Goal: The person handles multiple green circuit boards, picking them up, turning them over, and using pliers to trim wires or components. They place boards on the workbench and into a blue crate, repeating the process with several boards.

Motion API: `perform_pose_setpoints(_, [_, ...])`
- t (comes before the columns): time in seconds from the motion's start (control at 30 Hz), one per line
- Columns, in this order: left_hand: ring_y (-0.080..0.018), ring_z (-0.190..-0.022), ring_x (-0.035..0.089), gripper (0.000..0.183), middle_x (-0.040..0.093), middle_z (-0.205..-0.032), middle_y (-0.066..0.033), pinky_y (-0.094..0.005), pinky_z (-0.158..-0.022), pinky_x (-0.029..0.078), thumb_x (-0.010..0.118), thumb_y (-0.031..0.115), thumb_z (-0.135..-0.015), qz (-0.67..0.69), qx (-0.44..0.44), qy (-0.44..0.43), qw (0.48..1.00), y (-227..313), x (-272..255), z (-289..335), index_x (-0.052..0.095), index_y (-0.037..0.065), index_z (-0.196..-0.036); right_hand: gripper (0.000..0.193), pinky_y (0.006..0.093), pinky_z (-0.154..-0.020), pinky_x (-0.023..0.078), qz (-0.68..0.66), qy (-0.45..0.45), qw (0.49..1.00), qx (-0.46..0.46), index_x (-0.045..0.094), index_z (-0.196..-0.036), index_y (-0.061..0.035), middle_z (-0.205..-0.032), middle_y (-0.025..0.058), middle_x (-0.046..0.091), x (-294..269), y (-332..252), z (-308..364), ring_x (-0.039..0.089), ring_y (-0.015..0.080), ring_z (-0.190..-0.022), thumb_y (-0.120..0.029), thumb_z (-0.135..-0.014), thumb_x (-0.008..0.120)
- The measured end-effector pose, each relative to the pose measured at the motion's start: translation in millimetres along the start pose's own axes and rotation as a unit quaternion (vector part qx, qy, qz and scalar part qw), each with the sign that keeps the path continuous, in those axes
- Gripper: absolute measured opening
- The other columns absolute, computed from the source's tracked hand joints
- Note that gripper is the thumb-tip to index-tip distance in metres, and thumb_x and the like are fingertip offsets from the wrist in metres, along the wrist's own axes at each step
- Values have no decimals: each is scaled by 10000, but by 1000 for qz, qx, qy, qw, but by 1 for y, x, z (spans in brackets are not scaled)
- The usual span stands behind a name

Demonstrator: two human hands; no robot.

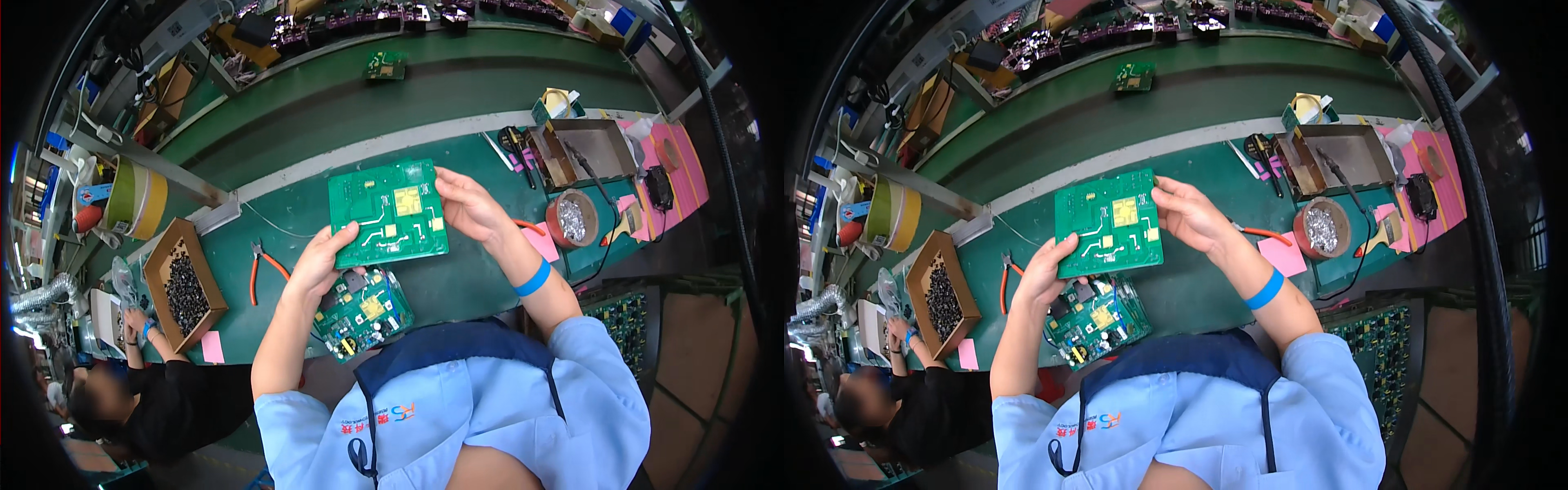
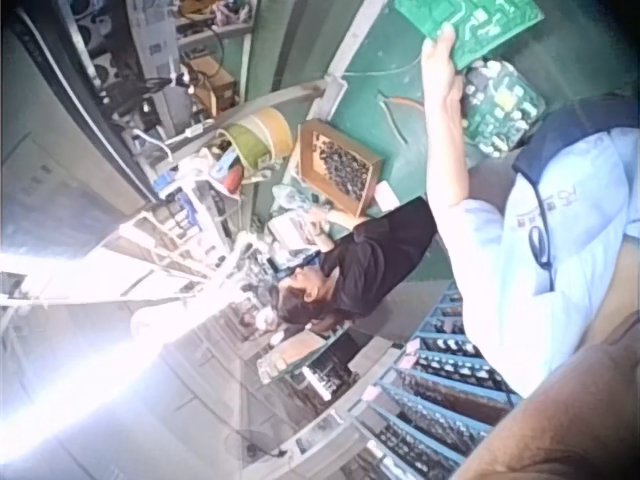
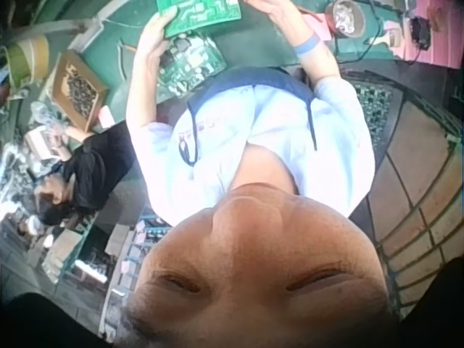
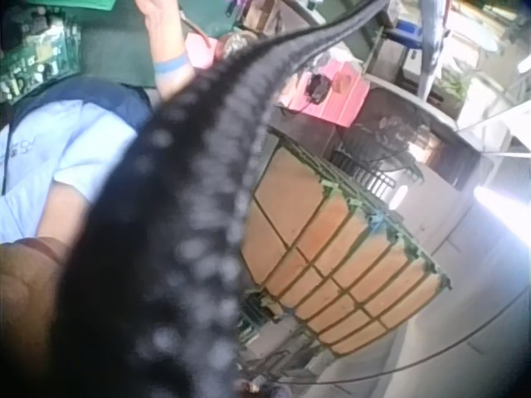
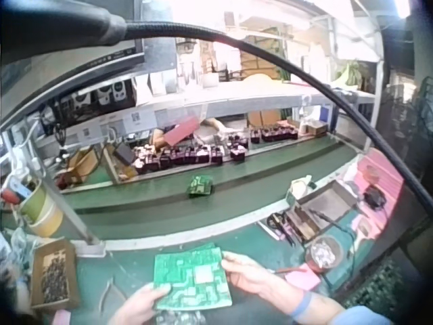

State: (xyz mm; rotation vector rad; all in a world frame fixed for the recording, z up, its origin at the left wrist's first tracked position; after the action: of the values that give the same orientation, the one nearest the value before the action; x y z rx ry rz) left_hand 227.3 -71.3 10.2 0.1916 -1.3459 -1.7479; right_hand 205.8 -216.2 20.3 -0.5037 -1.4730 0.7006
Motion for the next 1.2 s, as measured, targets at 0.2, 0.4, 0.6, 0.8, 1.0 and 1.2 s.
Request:
perform_pose_setpoints(0.2, [-97, -616, 548, 269, 573, -756, -55, -203, -454, 452, 492, 257, -815, -10, 5, 5, 1000, 2, 1, -1, 512, 6, -910, 317, 283, -834, 394, -16, 9, 1000, 14, 406, -1110, -11, -1037, 55, 498, -6, 6, -4, 483, 147, -948, -167, -838, 449])
perform_pose_setpoints(0.4, [-83, -610, 540, 257, 570, -753, -42, -195, -455, 449, 524, 249, -798, -7, 11, 2, 1000, 0, 1, 0, 515, 20, -915, 279, 292, -815, 418, -47, 23, 998, 30, 427, -1082, -11, -1020, 61, 512, -9, 15, -4, 509, 154, -930, -156, -843, 437])
perform_pose_setpoints(0.6, [-73, -598, 534, 236, 564, -729, -25, -189, -449, 441, 535, 247, -792, 3, 7, 17, 1000, 0, -1, 1, 517, 34, -893, 259, 305, -793, 439, -53, 29, 997, 40, 437, -1061, -14, -1008, 66, 519, -14, 20, -6, 521, 162, -919, -157, -845, 431])
perform_pose_setpoints(0.8, [-82, -593, 537, 248, 569, -733, -36, -198, -448, 437, 500, 268, -812, 20, 1, 29, 999, -1, -6, 5, 517, 33, -888, 279, 298, -769, 448, -20, 26, 999, 43, 417, -1080, -31, -1006, 62, 513, -9, 21, -7, 527, 155, -897, -181, -845, 435])
perform_pose_setpoints(1.0, [-96, -623, 553, 280, 576, -777, -57, -216, -447, 446, 496, 249, -814, -15, 28, 23, 999, 10, -5, 19, 497, 3, -946, 327, 304, -721, 468, 40, -7, 998, 57, 366, -1117, -50, -1000, 53, 506, 8, 18, -7, 535, 144, -871, -208, -842, 446])
perform_pose_setpoints(1.2, [-90, -629, 545, 283, 585, -795, -62, -207, -466, 435, 514, 249, -805, -27, 47, 33, 998, 8, -13, 31, 524, 4, -947, 313, 298, -703, 475, 56, -32, 996, 57, 374, -1096, -64, -958, 42, 524, 22, 19, -7, 548, 139, -834, -206, -832, 467])
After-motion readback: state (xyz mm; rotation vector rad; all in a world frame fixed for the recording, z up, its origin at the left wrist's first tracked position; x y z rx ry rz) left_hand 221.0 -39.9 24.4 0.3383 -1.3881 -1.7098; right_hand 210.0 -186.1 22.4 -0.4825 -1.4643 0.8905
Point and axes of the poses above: each hand's wrist, its own z-axis away from the middle knuckle, its own x-axis out of the palm, y = z × x, the point moved 10 cm from there along -z, towards the middle knuckle
